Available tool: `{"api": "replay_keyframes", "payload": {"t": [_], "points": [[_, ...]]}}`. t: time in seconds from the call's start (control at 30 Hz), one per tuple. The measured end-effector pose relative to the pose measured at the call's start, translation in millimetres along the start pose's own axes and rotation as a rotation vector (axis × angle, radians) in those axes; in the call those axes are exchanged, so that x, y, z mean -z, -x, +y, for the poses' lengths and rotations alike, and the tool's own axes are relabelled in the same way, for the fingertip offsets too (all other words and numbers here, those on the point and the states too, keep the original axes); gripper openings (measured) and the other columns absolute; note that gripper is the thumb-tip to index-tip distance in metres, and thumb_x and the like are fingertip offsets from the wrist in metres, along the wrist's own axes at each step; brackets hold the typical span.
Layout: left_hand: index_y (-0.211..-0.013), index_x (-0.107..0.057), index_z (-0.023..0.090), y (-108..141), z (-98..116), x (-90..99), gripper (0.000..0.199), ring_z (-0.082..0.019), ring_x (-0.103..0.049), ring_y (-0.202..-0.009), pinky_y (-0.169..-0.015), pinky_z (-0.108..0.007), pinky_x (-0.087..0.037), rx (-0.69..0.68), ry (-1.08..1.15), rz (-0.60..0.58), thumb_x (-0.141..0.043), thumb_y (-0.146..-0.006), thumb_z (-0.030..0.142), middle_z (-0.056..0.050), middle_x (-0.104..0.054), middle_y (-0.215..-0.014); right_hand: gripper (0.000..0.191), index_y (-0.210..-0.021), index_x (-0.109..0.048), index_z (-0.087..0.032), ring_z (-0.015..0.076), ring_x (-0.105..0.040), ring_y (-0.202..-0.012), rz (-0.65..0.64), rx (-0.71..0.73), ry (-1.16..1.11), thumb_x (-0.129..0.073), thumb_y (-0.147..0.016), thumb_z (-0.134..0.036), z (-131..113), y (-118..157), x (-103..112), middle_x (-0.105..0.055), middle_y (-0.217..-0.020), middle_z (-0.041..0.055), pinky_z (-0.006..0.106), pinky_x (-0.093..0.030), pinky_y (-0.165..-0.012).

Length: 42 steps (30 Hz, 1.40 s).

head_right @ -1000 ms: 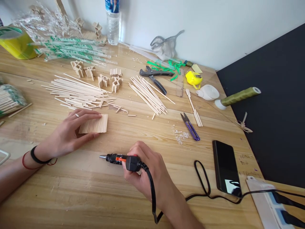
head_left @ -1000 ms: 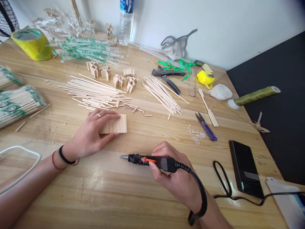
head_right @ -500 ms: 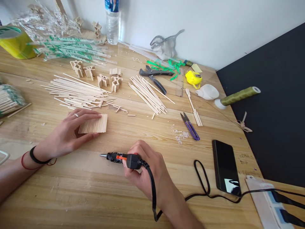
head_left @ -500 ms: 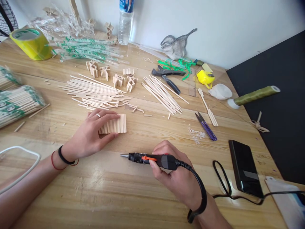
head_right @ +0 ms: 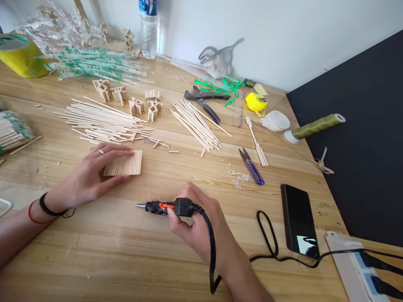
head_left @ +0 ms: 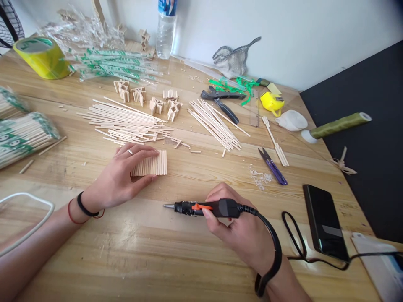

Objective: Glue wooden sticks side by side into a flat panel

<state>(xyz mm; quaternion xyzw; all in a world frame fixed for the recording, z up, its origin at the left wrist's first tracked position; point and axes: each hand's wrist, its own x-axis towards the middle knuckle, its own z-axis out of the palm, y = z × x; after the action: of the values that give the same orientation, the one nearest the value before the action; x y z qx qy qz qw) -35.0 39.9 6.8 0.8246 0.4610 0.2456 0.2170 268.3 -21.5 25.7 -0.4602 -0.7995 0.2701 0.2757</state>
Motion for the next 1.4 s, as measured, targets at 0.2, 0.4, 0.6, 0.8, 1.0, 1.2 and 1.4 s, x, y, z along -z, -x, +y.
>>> {"api": "replay_keyframes", "payload": {"t": [0.2, 0.4, 0.6, 0.8, 1.0, 1.2, 1.4], "points": [[-0.138, -0.065, 0.023, -0.2, 0.2, 0.0, 0.043, -0.033, -0.059, -0.133, -0.116, -0.053, -0.046, 0.006, 0.001, 0.0, -0.063, -0.103, 0.047, -0.011, -0.07, -0.139, 0.02, -0.084, -0.05, -0.026, 0.0153, -0.058, -0.066, -0.025, -0.017, 0.003, -0.061, -0.096, -0.014, -0.2, -1.3, 1.0, -0.059, -0.079, -0.0022, 0.028, -0.045, -0.062], [-0.138, -0.065, 0.022, -0.4, 0.7, 0.3, 0.044, -0.034, -0.059, -0.134, -0.116, -0.053, -0.046, 0.011, 0.006, -0.006, -0.063, -0.102, 0.047, -0.012, -0.07, -0.139, 0.021, -0.082, -0.049, -0.026, 0.0153, -0.054, -0.063, -0.032, 0.004, 0.025, -0.061, -0.095, -0.015, 1.2, -0.3, 3.6, -0.057, -0.077, -0.0024, 0.029, -0.042, -0.059], [-0.138, -0.065, 0.023, -0.1, -0.1, -0.5, 0.043, -0.034, -0.06, -0.132, -0.116, -0.054, -0.046, 0.006, 0.006, 0.003, -0.063, -0.102, 0.047, -0.011, -0.07, -0.139, 0.021, -0.083, -0.05, -0.026, 0.0147, -0.053, -0.061, 0.004, -0.015, 0.047, -0.062, -0.095, -0.015, -0.9, -0.1, 2.6, -0.057, -0.077, -0.0024, 0.028, -0.043, -0.059], [-0.138, -0.065, 0.021, -0.1, -0.1, -0.4, 0.043, -0.034, -0.06, -0.133, -0.116, -0.052, -0.046, -0.003, -0.002, 0.0, -0.063, -0.103, 0.046, -0.012, -0.07, -0.139, 0.019, -0.085, -0.051, -0.026, 0.0154, -0.058, -0.064, 0.036, 0.021, 0.084, -0.062, -0.095, -0.013, -0.3, -0.3, 3.8, -0.058, -0.078, -0.002, 0.028, -0.046, -0.06], [-0.138, -0.064, 0.022, 0.0, 0.3, -0.3, 0.043, -0.033, -0.059, -0.133, -0.117, -0.052, -0.046, -0.003, 0.003, -0.001, -0.063, -0.103, 0.046, -0.011, -0.069, -0.139, 0.021, -0.083, -0.052, -0.026, 0.016, -0.058, -0.061, 0.085, 0.038, 0.115, -0.062, -0.093, -0.011, -2.8, -2.7, 3.4, -0.058, -0.075, -0.0017, 0.028, -0.047, -0.058], [-0.139, -0.064, 0.022, 0.2, -0.2, -0.6, 0.043, -0.032, -0.06, -0.133, -0.116, -0.052, -0.046, -0.004, 0.0, 0.003, -0.063, -0.103, 0.046, -0.011, -0.07, -0.14, 0.021, -0.082, -0.051, -0.026, 0.0151, -0.055, -0.058, 0.121, -0.005, 0.161, -0.062, -0.094, -0.013, -3.6, -2.6, 5.1, -0.056, -0.073, -0.0026, 0.028, -0.045, -0.056], [-0.138, -0.064, 0.02, 0.3, 0.0, -0.3, 0.043, -0.033, -0.06, -0.132, -0.116, -0.052, -0.046, -0.012, -0.01, 0.005, -0.064, -0.103, 0.045, -0.012, -0.07, -0.139, 0.02, -0.085, -0.052, -0.026, 0.0161, -0.061, -0.064, 0.034, 0.076, 0.055, -0.063, -0.091, -0.01, -4.5, -1.9, 0.7, -0.061, -0.075, -0.0016, 0.028, -0.048, -0.061]]}}
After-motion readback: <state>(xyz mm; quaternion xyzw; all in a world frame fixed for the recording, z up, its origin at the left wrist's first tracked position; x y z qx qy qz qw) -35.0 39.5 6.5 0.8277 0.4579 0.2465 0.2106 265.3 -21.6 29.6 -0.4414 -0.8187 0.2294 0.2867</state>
